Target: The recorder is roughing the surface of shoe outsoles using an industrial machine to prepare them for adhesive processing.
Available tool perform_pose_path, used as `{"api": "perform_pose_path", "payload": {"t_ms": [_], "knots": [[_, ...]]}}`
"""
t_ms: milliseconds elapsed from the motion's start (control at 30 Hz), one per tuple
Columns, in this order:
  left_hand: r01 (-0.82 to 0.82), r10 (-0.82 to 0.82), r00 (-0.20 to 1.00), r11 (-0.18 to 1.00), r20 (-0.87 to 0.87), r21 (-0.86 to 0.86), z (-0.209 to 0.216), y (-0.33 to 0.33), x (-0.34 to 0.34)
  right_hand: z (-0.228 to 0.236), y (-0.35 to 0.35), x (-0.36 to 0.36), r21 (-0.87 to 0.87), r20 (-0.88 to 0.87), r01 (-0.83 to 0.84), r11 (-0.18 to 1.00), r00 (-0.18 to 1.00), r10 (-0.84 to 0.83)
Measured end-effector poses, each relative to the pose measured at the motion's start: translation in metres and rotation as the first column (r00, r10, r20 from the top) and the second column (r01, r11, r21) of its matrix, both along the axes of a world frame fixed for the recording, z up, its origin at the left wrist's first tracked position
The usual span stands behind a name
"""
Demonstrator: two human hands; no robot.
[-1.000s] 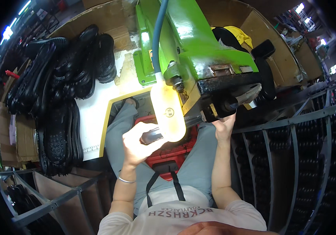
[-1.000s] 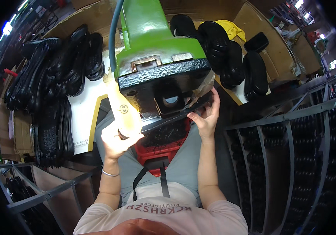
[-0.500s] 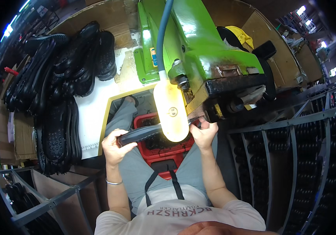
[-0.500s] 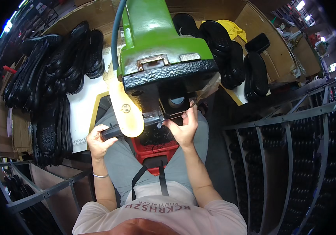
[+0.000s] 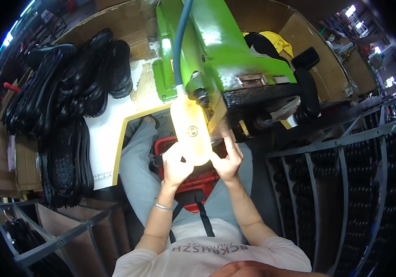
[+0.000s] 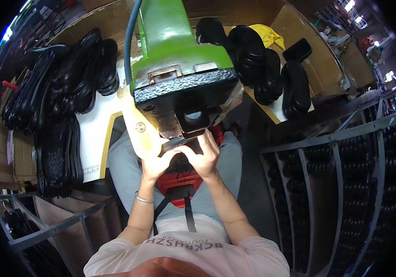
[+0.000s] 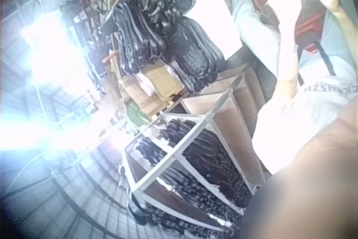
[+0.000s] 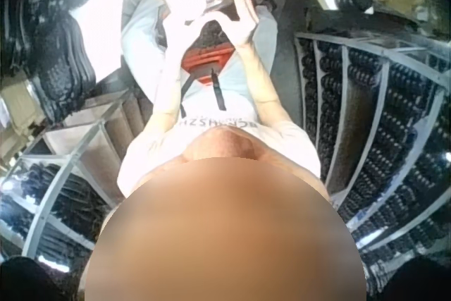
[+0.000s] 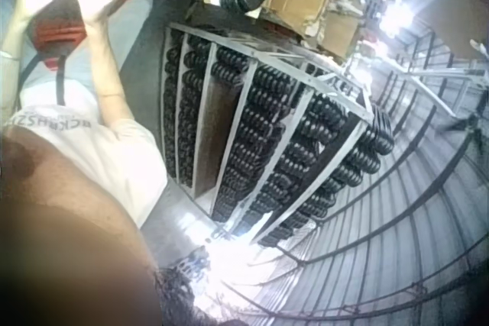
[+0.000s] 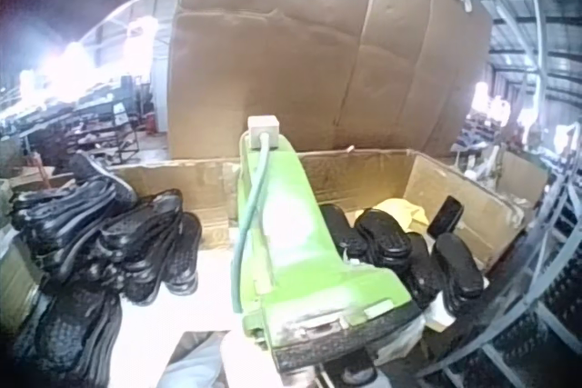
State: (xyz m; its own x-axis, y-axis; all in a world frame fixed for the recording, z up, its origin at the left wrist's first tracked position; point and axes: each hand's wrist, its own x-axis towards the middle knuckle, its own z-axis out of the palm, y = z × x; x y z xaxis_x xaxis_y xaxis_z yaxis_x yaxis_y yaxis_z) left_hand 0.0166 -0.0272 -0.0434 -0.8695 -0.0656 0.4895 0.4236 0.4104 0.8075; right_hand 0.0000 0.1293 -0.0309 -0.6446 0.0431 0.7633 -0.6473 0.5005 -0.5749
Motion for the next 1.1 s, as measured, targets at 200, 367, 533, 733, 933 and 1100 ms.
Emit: {"api": "perform_pose_path", "payload": {"t_ms": [200,367,533,733,933,1100], "knots": [[0.01,-0.058,0.992,0.916,0.109,0.401,-0.057,0.029,0.007,-0.084,0.008,0.011,-0.844,0.437,0.062,0.533,0.656,0.615],[-0.082,-0.002,0.99,0.795,0.138,0.601,-0.071,0.055,0.011,-0.135,0.02,0.033,-0.954,0.264,0.243,0.177,0.396,0.879],[-0.132,0.098,0.99,0.907,0.106,0.399,-0.069,0.061,0.007,-0.128,0.053,0.025,-0.921,0.39,0.257,0.294,0.56,0.731],[-0.078,0.068,0.996,0.973,0.056,0.219,-0.044,0.034,0.007,-0.074,0.094,0.008,-0.716,0.482,0.204,0.668,0.837,0.261],[0.031,-0.064,0.994,0.946,0.093,0.323,0.023,-0.009,0.002,-0.034,0.109,-0.006,-0.533,0.44,0.125,0.837,0.886,0.148],[-0.042,0.003,0.996,0.899,0.09,0.436,0.029,-0.039,0.015,-0.014,0.092,-0.003,-0.481,0.348,-0.032,0.876,0.91,0.224]]}}
